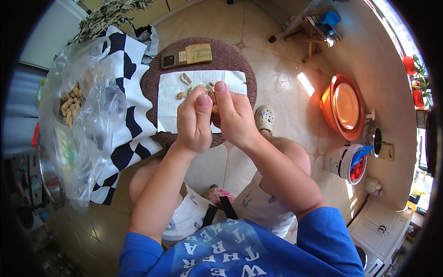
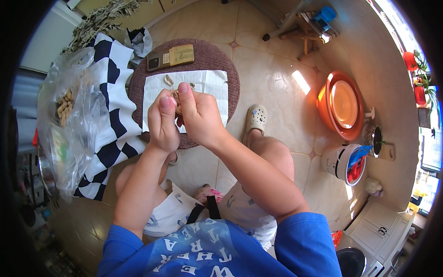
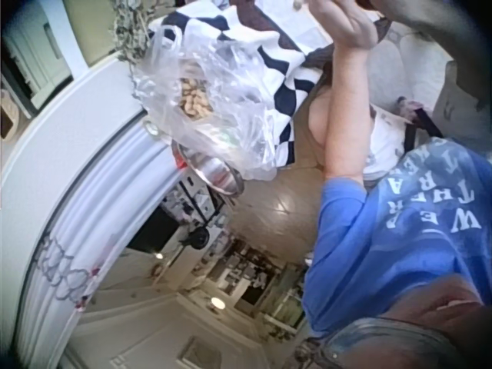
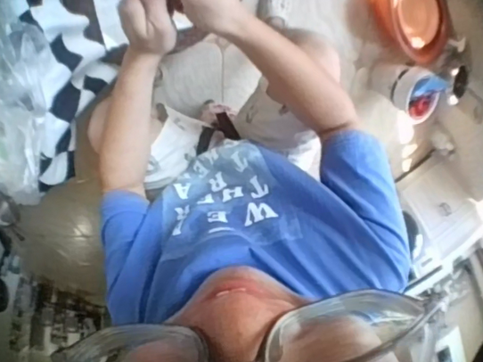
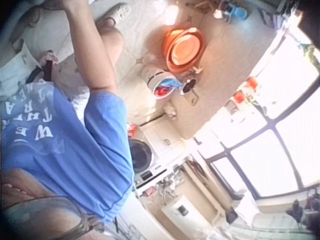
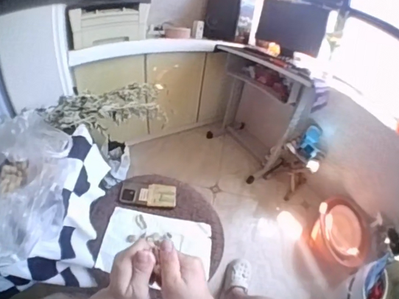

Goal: The person shells peanuts by hand, removing the nuts from their shells and placing the nuts on a white paper while discarding the shells.

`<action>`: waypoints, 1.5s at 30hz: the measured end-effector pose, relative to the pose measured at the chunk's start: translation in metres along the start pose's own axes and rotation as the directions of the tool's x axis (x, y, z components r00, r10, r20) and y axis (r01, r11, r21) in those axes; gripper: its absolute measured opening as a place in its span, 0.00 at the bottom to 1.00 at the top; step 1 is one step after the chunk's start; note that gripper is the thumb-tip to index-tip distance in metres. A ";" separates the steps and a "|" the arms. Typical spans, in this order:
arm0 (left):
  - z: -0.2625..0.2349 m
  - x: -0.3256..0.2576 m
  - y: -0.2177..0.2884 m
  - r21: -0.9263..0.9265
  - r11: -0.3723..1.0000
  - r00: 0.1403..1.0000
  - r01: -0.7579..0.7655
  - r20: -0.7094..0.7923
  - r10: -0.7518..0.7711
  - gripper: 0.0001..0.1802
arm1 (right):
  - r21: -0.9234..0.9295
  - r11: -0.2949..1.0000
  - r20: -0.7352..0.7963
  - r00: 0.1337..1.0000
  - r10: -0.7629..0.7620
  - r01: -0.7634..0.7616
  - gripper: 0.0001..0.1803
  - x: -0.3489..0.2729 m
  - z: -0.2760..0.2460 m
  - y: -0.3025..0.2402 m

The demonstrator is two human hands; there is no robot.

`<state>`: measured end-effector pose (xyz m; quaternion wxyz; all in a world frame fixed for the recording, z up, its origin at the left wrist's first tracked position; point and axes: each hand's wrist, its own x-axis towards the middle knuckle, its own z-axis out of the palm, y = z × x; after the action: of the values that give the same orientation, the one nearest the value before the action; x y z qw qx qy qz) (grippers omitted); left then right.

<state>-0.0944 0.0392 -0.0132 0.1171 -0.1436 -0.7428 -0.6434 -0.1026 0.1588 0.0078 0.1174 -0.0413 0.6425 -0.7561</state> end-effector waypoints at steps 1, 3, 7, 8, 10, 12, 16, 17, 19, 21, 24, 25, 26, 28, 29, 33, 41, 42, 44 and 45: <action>0.001 0.000 0.002 -0.017 1.000 1.000 0.013 0.001 -0.013 0.25 | 0.080 0.996 0.001 0.999 0.034 -0.034 0.31 0.000 -0.002 0.002; 0.002 0.001 0.002 -0.059 0.997 0.999 0.042 0.017 -0.041 0.25 | 0.239 0.966 0.015 0.995 0.099 -0.100 0.31 0.001 -0.005 0.005; 0.002 0.002 0.001 -0.160 0.978 0.990 0.133 0.057 -0.126 0.25 | 0.272 0.959 -0.069 0.993 0.099 -0.077 0.30 0.000 0.001 -0.001; 0.003 0.002 0.002 -0.186 0.969 0.986 0.163 0.061 -0.155 0.25 | 0.293 0.952 -0.086 0.990 0.115 -0.085 0.29 0.000 0.003 -0.006; 0.005 0.005 0.008 -0.253 0.947 0.980 0.200 0.053 -0.192 0.25 | 0.307 0.946 -0.089 0.987 0.135 -0.102 0.29 0.001 0.001 -0.007; 0.005 0.005 0.010 -0.304 0.924 0.972 0.233 0.060 -0.225 0.24 | 0.291 0.949 -0.057 0.988 0.143 -0.121 0.31 0.004 -0.005 -0.003; 0.002 0.006 0.009 -0.337 0.901 0.962 0.273 0.089 -0.258 0.24 | 0.340 0.927 -0.108 0.973 0.204 -0.157 0.30 0.004 -0.003 -0.007; 0.001 0.006 0.008 -0.335 0.901 0.961 0.277 0.093 -0.261 0.24 | 0.354 0.922 -0.113 0.972 0.207 -0.155 0.29 0.004 -0.002 -0.007; 0.000 0.006 0.008 -0.334 0.905 0.965 0.262 0.096 -0.244 0.22 | 0.349 0.925 -0.101 0.975 0.199 -0.152 0.29 0.004 -0.002 -0.006; 0.000 0.006 0.009 -0.307 0.918 0.968 0.252 0.093 -0.235 0.21 | 0.312 0.939 -0.068 0.982 0.174 -0.145 0.29 0.004 -0.006 -0.005; 0.000 0.006 0.013 -0.235 0.942 0.971 0.238 0.079 -0.226 0.20 | 0.224 0.968 -0.014 0.992 0.122 -0.116 0.30 0.004 -0.011 -0.009; 0.000 0.006 0.011 -0.218 0.949 0.973 0.229 0.073 -0.218 0.20 | 0.200 0.972 -0.017 0.992 0.128 -0.122 0.30 0.005 -0.010 -0.011; -0.001 0.007 0.010 -0.200 0.955 0.975 0.219 0.068 -0.209 0.20 | 0.176 0.976 -0.020 0.991 0.133 -0.127 0.30 0.005 -0.009 -0.014; -0.006 0.007 0.006 -0.187 0.957 0.975 0.221 0.079 -0.210 0.20 | 0.136 0.978 0.014 0.987 0.160 -0.160 0.30 0.006 -0.010 -0.016; -0.008 0.007 0.005 -0.180 0.958 0.974 0.223 0.084 -0.210 0.20 | 0.119 0.975 0.052 0.982 0.182 -0.187 0.31 0.007 -0.012 -0.016; -0.013 0.008 0.007 -0.203 0.949 0.970 0.242 0.054 -0.236 0.19 | 0.024 0.977 0.127 0.970 0.206 -0.211 0.27 0.012 -0.020 -0.014; -0.019 0.005 0.010 -0.127 0.954 0.961 0.273 0.089 -0.263 0.21 | 0.114 0.946 0.181 0.943 0.280 -0.303 0.20 0.013 -0.029 -0.011; -0.019 0.005 0.010 -0.123 0.954 0.961 0.273 0.085 -0.264 0.21 | 0.123 0.945 0.187 0.943 0.277 -0.302 0.19 0.013 -0.029 -0.011; -0.017 0.005 0.011 -0.122 0.959 0.966 0.256 0.057 -0.250 0.21 | 0.150 0.933 0.204 0.934 0.295 -0.327 0.18 0.013 -0.029 -0.014; -0.017 0.006 0.011 -0.121 0.962 0.969 0.246 0.044 -0.243 0.21 | 0.163 0.926 0.213 0.929 0.303 -0.340 0.18 0.013 -0.029 -0.016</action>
<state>-0.0959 0.0244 0.0014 0.0170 -0.0671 -0.7143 -0.6964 -0.1233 0.1859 0.0169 0.3024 0.0071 0.5489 -0.7793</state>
